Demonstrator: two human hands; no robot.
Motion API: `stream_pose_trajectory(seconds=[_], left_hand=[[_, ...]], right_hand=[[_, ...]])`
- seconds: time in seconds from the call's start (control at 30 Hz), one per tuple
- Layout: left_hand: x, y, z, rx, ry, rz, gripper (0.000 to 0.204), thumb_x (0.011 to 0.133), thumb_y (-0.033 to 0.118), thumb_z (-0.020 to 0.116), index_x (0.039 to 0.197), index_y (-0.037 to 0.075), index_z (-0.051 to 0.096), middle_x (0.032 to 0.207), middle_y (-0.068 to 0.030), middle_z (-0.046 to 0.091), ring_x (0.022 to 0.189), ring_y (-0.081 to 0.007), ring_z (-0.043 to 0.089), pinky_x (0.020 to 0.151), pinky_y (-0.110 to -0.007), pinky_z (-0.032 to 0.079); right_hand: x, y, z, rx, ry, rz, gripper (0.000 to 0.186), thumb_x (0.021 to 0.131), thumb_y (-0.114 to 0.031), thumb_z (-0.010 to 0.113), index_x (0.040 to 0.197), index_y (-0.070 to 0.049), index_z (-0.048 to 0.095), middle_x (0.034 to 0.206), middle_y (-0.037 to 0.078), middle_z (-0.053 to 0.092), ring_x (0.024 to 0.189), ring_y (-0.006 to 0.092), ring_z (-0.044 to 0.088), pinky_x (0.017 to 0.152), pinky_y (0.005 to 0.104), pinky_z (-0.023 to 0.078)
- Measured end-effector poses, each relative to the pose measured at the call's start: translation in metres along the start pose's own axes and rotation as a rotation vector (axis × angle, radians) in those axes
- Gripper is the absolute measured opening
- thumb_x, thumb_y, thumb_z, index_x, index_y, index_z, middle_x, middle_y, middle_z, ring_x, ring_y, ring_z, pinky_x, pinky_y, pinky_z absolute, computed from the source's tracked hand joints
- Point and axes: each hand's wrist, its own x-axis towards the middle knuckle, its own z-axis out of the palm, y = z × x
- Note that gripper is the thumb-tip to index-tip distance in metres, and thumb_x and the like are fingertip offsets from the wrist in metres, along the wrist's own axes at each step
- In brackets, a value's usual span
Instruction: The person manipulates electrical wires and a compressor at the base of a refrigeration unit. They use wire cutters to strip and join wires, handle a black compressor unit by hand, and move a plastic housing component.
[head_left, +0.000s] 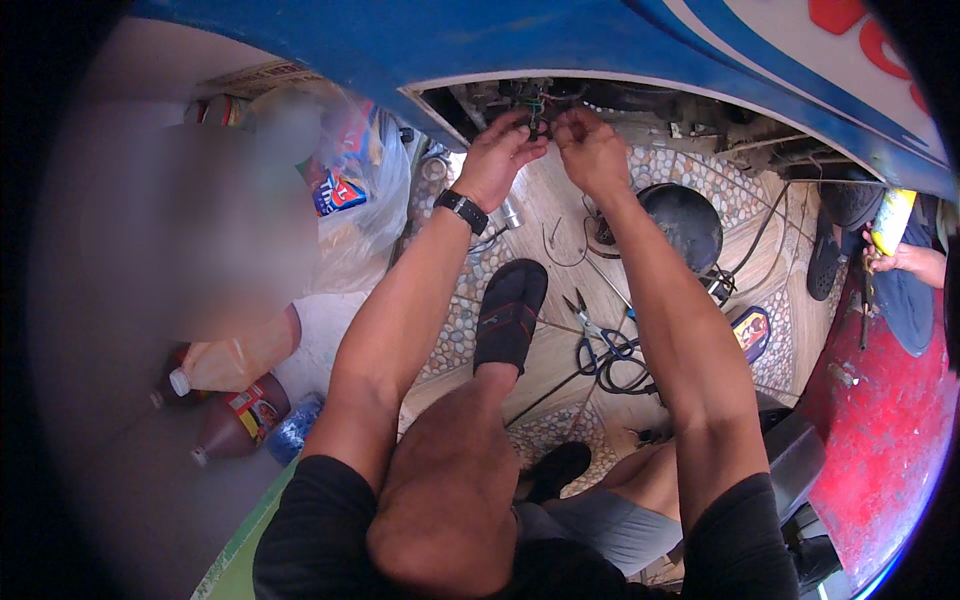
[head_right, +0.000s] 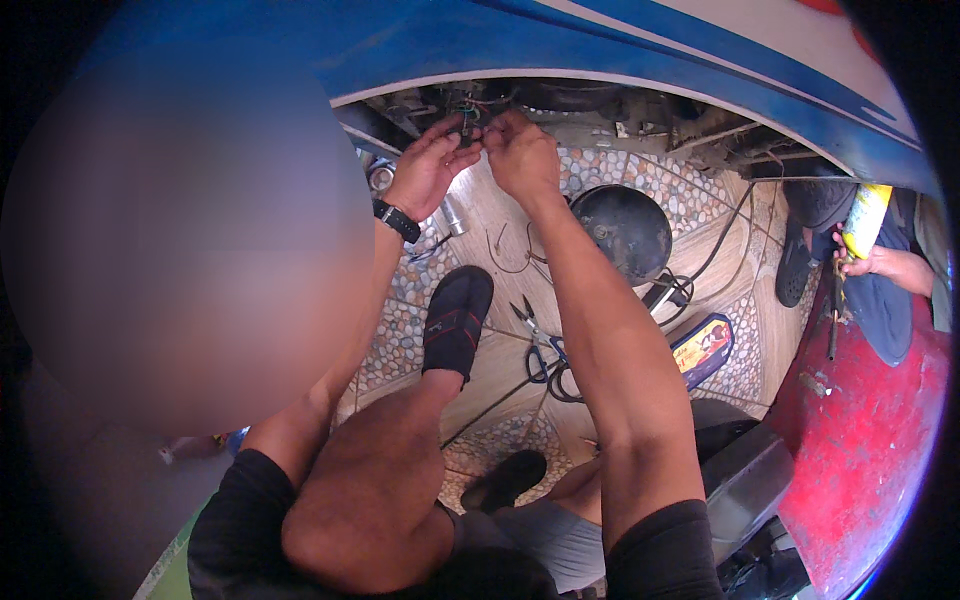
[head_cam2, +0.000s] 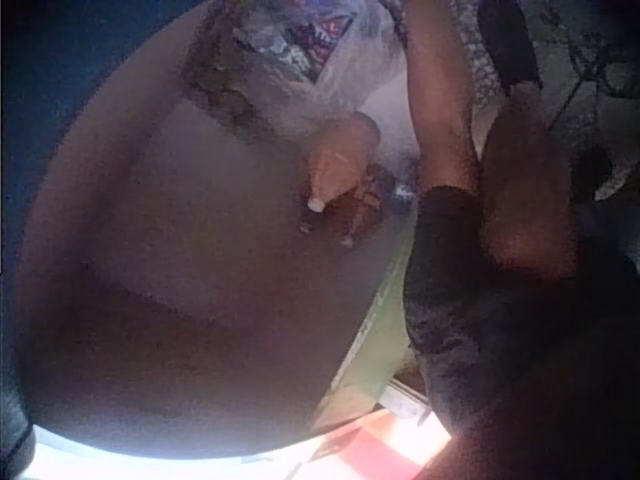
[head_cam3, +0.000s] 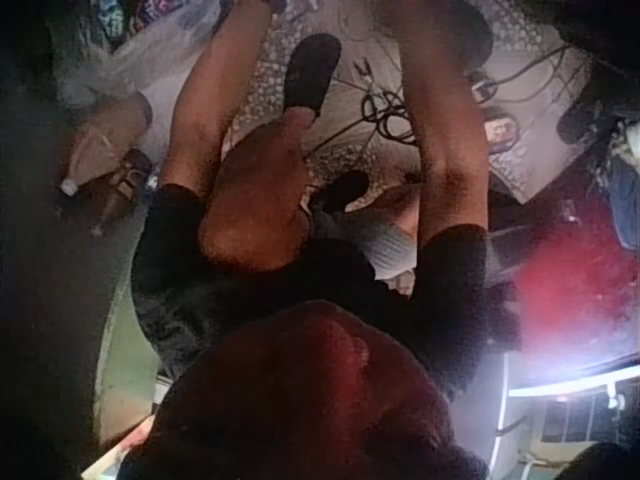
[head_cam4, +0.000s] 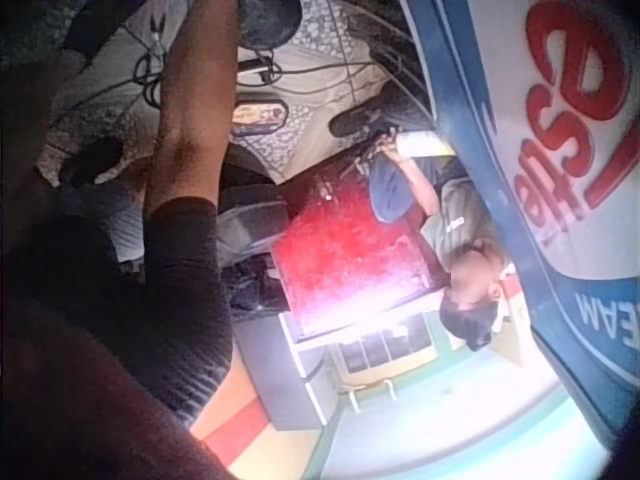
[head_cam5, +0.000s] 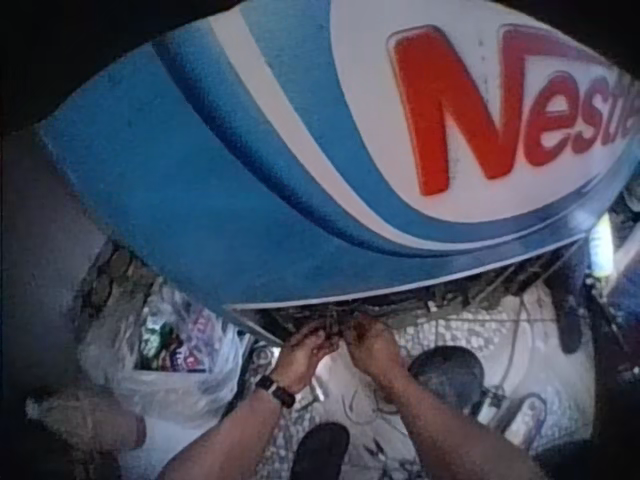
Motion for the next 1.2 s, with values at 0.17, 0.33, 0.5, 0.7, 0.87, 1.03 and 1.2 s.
stream_pose_trajectory(seconds=[0.17,0.33,0.5,0.7,0.87,1.03,1.2], left_hand=[[0.002,-0.001,0.003,0.002,-0.008,-0.012,0.034,0.098,0.006,0.054,0.131,0.001,0.051,0.122,-0.0155,0.061,0.111,-0.0263,0.061,0.105,-0.042,0.047],[-0.002,-0.004,0.009,0.077,0.03,0.031,0.032,0.097,0.005,0.058,0.129,0.003,0.052,0.122,-0.0127,0.059,0.111,-0.0234,0.062,0.102,-0.04,0.05],[-0.001,-0.013,0.014,0.246,0.091,0.181,0.033,0.095,0.003,0.063,0.126,0.003,0.054,0.118,-0.0113,0.06,0.102,-0.0185,0.065,0.093,-0.036,0.056],[-0.001,-0.016,0.013,0.752,0.188,0.309,0.029,0.091,0.004,0.067,0.12,0.005,0.061,0.104,-0.0051,0.066,0.089,-0.011,0.064,0.079,-0.026,0.053],[-0.007,-0.014,0.017,0.769,0.21,0.321,0.034,0.086,0.008,0.074,0.118,0.007,0.062,0.104,-0.0025,0.066,0.088,-0.008,0.06,0.074,-0.023,0.049],[-0.005,-0.007,0.023,0.736,0.181,0.318,0.04,0.082,0.005,0.073,0.119,0.005,0.057,0.11,-0.0052,0.064,0.095,-0.0144,0.062,0.086,-0.029,0.051],[0.002,-0.009,0.012,0.851,0.146,0.436,0.044,0.081,0.004,0.073,0.122,0.005,0.055,0.113,-0.0084,0.063,0.1,-0.0192,0.064,0.087,-0.032,0.053]], right_hand=[[0.003,0.004,0.002,0.103,-0.054,-0.044,0.024,0.091,-0.026,0.063,0.105,-0.008,0.069,0.097,0.017,0.073,0.092,0.0345,0.071,0.082,0.0419,0.054],[0.005,0.009,0.004,0.155,-0.056,-0.064,0.023,0.091,-0.024,0.063,0.103,-0.006,0.069,0.093,0.017,0.073,0.09,0.0343,0.071,0.08,0.0414,0.054],[0.009,0.014,0.007,0.231,-0.055,-0.084,0.022,0.092,-0.022,0.062,0.103,-0.003,0.068,0.093,0.018,0.073,0.089,0.0338,0.071,0.08,0.041,0.054],[0.011,0.018,0.023,0.466,-0.092,0.18,0.022,0.092,-0.018,0.062,0.103,0.0,0.067,0.096,0.015,0.071,0.086,0.0252,0.067,0.076,0.0366,0.051],[0.005,0.008,0.022,0.569,-0.118,0.191,0.027,0.089,-0.02,0.07,0.104,0.002,0.066,0.095,0.007,0.067,0.078,0.0146,0.06,0.071,0.0291,0.048],[0.01,0.004,0.026,0.618,-0.108,0.199,0.034,0.08,-0.024,0.078,0.1,0.002,0.068,0.093,0.01,0.072,0.083,0.0162,0.065,0.072,0.0312,0.051],[0.02,0.012,0.03,0.617,-0.142,0.173,0.027,0.083,-0.023,0.076,0.097,-0.001,0.07,0.089,0.008,0.071,0.082,0.0172,0.066,0.071,0.0312,0.052]])
